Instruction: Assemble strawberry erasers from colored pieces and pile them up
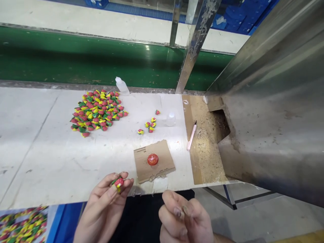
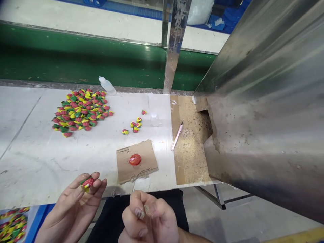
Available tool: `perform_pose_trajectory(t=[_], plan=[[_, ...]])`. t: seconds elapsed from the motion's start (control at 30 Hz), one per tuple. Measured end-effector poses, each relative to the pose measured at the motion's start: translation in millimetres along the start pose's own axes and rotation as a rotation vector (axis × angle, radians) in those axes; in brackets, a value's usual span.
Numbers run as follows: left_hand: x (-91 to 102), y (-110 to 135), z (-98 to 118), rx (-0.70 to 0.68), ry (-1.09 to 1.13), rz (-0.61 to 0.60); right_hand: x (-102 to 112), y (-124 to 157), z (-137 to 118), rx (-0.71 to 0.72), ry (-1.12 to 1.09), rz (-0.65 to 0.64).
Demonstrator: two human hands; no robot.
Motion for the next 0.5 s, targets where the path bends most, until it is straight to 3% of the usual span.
perform_pose_trajectory(t=[0.2, 0.3, 0.4, 0.5], plan=[[-5.9, 2, -12, 0.070, -0.012, -0.051, 3, 0, 5, -0.019, -0.015, 0.026], [-7.8, 3, -12, 0.017, -0.102, -0.162, 7, 2, 4, -0.032, 0.052, 0.072], [-6.2, -5, 0, -0.173, -0.384, -0.306, 14, 10, -3, -0.070, 0.176, 0.134], [-11.9, -21, 29, -0.487, -0.958, -0.350, 23, 19, -12, -0.110, 0.236, 0.192]])
Point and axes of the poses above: each hand's wrist, its own y-axis away from the middle knuckle, its own x-axis out of the back of the hand, z = x × y, the point moved 7 cm from there along -y, towards the middle knuckle, and after that the axes turned 13 degrees about -z, right-handed, at the moved point
